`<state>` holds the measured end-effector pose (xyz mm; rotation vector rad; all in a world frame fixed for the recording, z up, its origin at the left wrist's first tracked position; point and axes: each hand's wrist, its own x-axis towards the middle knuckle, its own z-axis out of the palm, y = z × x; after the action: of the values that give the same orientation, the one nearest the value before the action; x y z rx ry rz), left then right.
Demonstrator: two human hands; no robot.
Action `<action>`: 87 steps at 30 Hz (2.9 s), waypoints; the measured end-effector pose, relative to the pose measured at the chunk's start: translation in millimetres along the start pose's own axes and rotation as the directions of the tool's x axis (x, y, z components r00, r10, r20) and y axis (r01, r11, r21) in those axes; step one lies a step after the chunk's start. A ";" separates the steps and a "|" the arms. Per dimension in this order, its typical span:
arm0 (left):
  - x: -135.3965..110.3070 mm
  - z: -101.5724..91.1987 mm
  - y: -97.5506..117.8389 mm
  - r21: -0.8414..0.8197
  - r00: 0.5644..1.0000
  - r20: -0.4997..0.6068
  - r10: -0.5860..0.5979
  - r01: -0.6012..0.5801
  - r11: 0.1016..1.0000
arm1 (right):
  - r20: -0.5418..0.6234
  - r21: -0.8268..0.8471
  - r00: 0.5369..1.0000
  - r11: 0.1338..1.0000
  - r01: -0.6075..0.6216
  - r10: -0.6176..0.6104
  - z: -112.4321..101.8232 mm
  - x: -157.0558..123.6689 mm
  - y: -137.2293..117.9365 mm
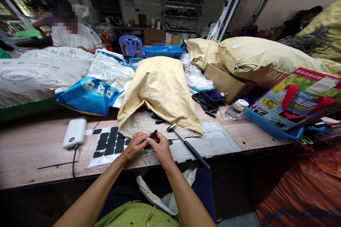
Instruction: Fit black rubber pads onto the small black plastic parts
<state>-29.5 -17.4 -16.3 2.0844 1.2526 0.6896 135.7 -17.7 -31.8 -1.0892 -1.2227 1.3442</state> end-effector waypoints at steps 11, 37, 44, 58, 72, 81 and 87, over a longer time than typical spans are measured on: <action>-0.7 -0.8 1.5 -0.013 1.000 -0.024 0.011 -0.011 1.000 | 0.018 -0.004 1.000 1.000 0.007 -0.007 -0.4 -6.9 -9.3; -3.2 -2.5 0.8 -0.415 0.985 -0.151 -0.081 0.011 0.910 | 0.101 -0.429 0.985 0.887 0.170 -0.140 2.6 -17.6 -14.2; -2.6 4.4 -14.0 -0.689 0.918 -0.235 -0.318 0.073 0.721 | 0.117 -0.538 0.972 0.810 0.235 -0.205 4.5 -20.6 -13.7; -0.8 5.6 -13.0 -0.786 0.923 -0.271 -0.272 -0.049 0.616 | 0.098 -0.612 0.956 0.740 0.278 -0.278 9.0 -24.1 -12.2; -3.0 4.1 -16.6 -0.782 0.968 -0.105 -0.229 0.061 0.620 | 0.118 -0.631 0.926 0.692 0.349 -0.359 9.2 -25.4 -6.8; -0.2 -0.5 -8.2 -0.677 0.979 -0.079 -0.189 0.086 0.731 | 0.124 -0.637 0.879 0.642 0.426 -0.461 11.4 -28.9 -6.1; -4.0 -5.4 -4.6 -0.653 0.989 -0.002 -0.146 0.110 0.749 | 0.175 -0.626 0.842 0.602 0.495 -0.510 9.5 -32.1 -2.0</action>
<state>-37.6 -18.1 -16.4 1.3915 0.9732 0.9595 130.3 -50.7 -28.9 -1.0794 -1.8909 0.4427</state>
